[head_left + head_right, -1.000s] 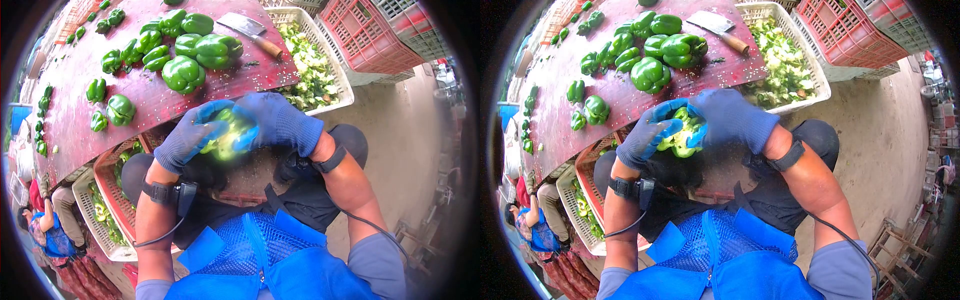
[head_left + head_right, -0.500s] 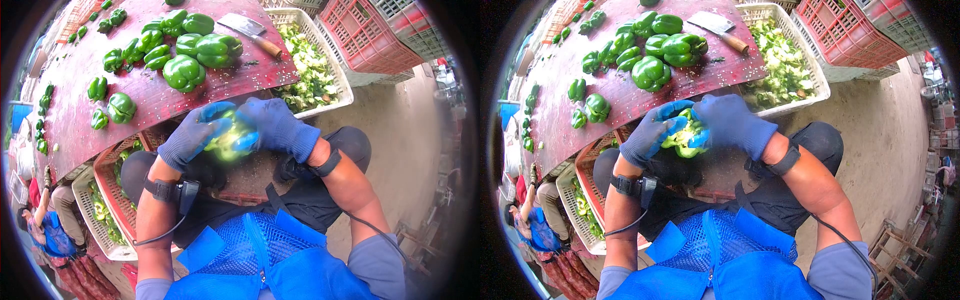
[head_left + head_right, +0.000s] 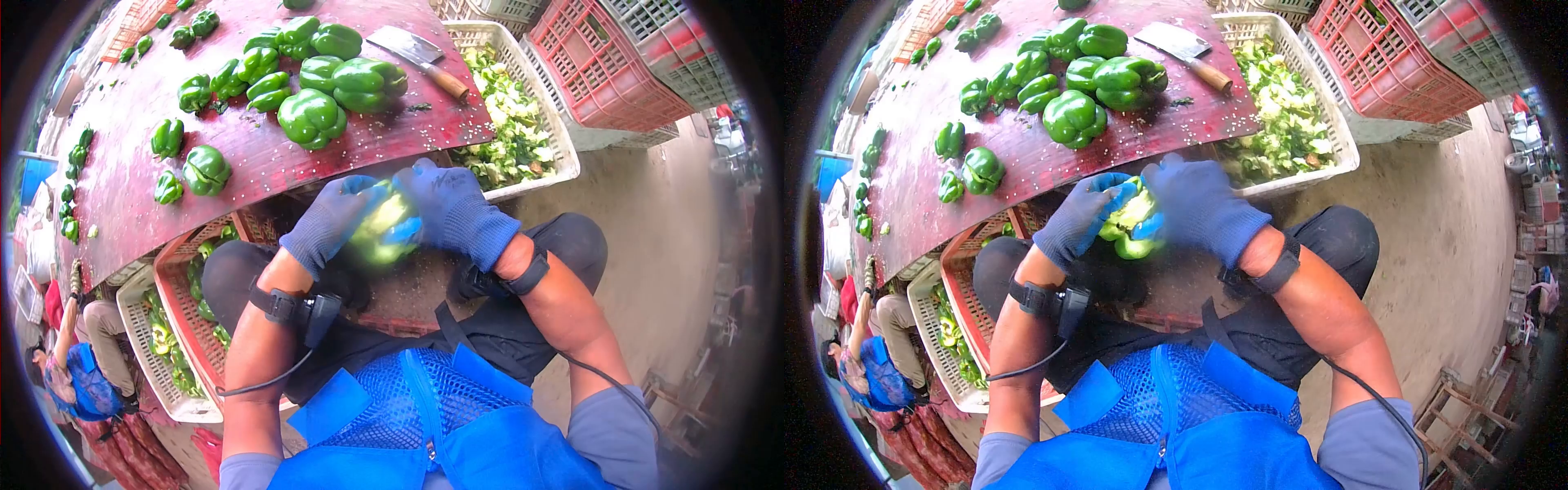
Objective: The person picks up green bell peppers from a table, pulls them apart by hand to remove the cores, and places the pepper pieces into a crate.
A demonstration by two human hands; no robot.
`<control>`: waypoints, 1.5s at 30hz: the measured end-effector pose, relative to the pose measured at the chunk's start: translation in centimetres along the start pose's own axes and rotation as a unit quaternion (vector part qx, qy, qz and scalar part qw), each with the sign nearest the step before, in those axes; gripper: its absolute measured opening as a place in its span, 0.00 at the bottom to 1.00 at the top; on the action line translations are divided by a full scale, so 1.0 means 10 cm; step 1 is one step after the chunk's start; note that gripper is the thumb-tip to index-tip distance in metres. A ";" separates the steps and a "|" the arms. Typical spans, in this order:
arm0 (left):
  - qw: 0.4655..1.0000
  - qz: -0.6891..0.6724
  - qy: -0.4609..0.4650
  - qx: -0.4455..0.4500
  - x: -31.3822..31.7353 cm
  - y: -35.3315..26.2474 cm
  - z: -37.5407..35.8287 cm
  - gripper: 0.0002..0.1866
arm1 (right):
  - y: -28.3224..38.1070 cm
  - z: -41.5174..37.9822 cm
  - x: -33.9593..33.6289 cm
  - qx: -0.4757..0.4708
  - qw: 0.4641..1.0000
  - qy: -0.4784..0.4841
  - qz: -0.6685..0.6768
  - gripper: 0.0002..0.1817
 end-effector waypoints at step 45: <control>0.985 -0.014 -0.093 0.145 0.17 -0.28 -0.07 0.25 | -0.41 0.12 -0.01 0.141 0.986 -0.059 0.072 0.24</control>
Point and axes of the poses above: each hand's wrist, its own z-axis towards the middle knuckle, its own x-axis out of the palm, y = z × x, the point moved 8 cm from there along z, towards the middle knuckle, and after that the axes turned 3 degrees about x, right-handed, at the moved point
